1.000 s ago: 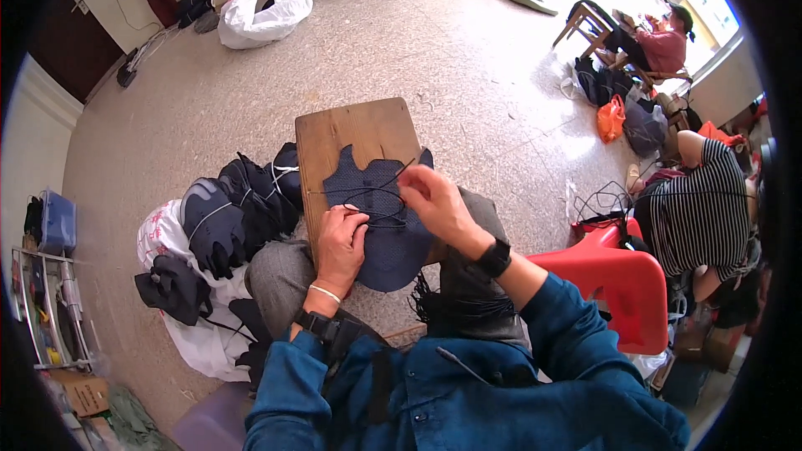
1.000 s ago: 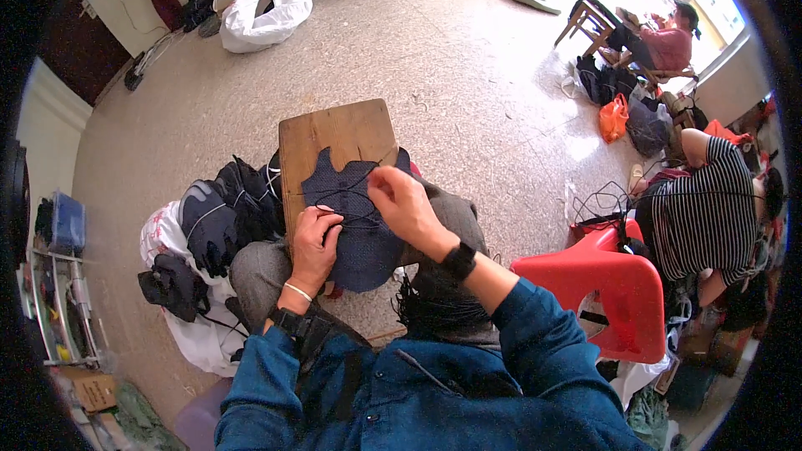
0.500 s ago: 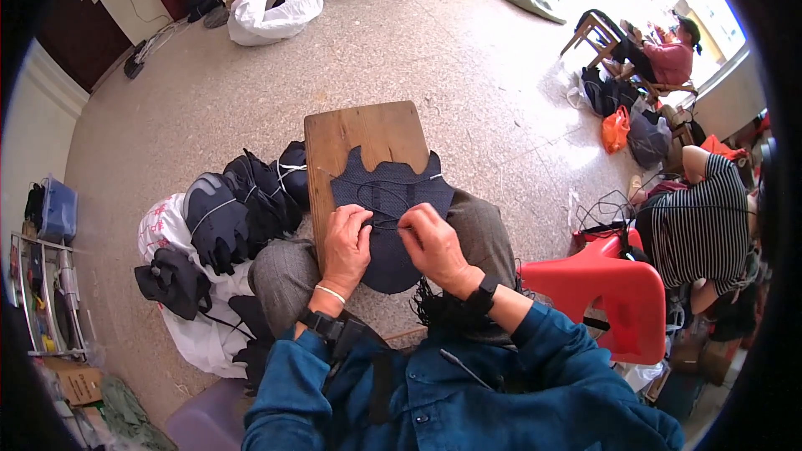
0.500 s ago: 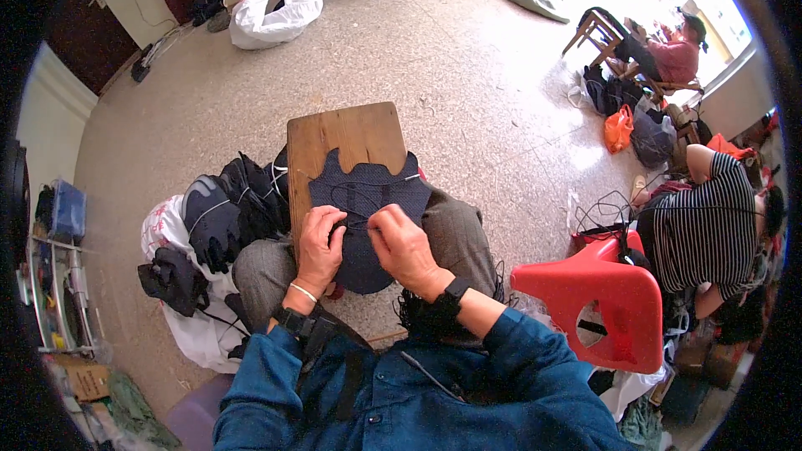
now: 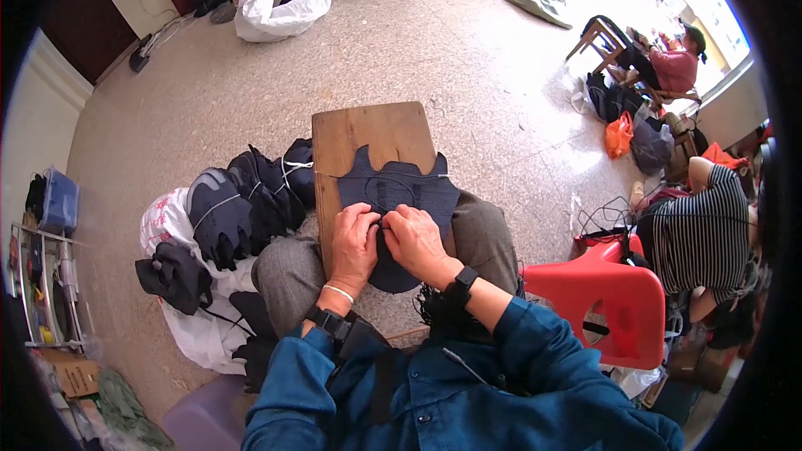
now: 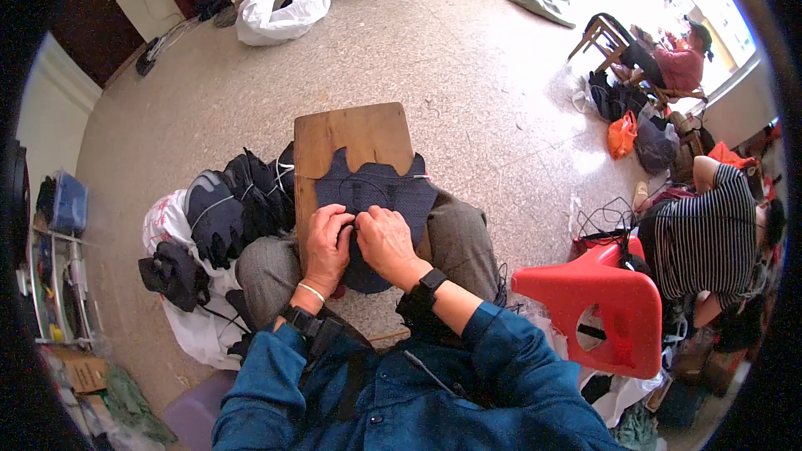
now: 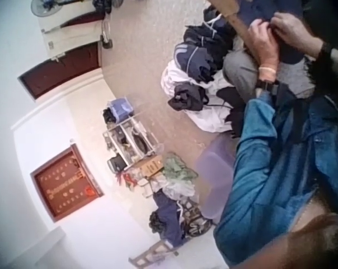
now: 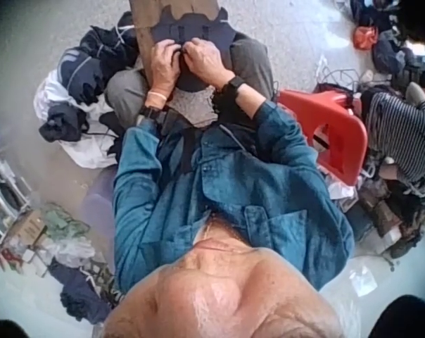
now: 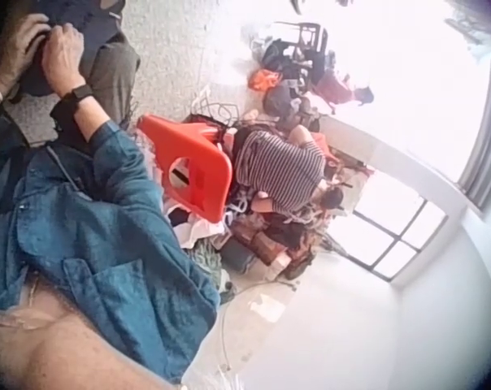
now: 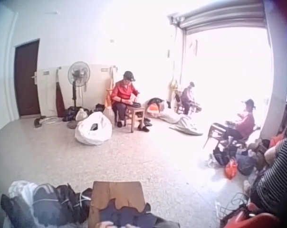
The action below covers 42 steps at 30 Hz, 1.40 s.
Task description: Manually threading laces or decorative elements through the upper component of a shoe.
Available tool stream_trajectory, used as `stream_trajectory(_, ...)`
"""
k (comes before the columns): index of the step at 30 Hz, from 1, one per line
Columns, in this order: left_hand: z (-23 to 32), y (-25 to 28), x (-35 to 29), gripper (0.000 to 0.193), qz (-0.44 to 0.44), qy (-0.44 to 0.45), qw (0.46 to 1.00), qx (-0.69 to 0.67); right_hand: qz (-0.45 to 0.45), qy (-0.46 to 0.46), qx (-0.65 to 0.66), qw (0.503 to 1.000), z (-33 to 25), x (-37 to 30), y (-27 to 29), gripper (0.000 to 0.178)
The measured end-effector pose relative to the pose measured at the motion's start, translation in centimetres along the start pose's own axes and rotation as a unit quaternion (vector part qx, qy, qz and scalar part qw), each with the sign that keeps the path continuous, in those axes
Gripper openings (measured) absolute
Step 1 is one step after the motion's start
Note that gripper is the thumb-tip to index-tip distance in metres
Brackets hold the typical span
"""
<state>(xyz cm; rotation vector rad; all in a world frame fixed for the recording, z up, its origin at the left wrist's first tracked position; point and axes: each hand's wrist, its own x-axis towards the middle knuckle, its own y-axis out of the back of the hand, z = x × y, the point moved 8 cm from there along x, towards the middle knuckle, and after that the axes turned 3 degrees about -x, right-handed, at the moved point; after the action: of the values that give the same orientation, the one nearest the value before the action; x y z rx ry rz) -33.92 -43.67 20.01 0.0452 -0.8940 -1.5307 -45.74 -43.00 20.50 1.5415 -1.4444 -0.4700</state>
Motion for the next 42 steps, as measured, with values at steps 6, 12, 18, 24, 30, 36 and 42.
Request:
stream_trajectory(6,0.1,0.0,0.2,0.016,-0.004,0.002,1.0,0.003,-0.001,0.025,0.0,1.0,0.0,0.3,0.3,0.007)
stream_trajectory(12,0.3,0.1,0.2,0.016,-0.003,-0.001,1.0,0.005,-0.022,0.061,0.036,0.997,-0.2,0.2,0.7,0.005)
stream_trajectory(18,0.3,0.0,0.2,0.015,-0.001,0.001,1.0,0.002,-0.034,0.094,0.06,0.993,0.1,-0.2,0.9,0.008)
stream_trajectory(24,0.3,0.1,0.1,0.015,0.0,-0.006,1.0,0.01,0.025,0.066,0.026,0.997,0.0,-0.7,0.9,0.007)
stream_trajectory(30,0.1,0.0,0.0,0.014,0.004,0.003,1.0,0.005,0.053,-0.023,0.179,0.982,2.4,-0.5,2.8,0.009)
stream_trajectory(36,0.8,0.6,0.2,0.014,0.003,0.016,1.0,-0.02,0.041,-0.041,0.141,0.988,3.1,-2.1,3.9,0.013)
stream_trajectory(42,1.8,0.2,0.3,0.015,-0.037,-0.001,0.999,0.0,0.048,-0.076,0.181,0.979,4.2,-2.8,3.6,0.015)
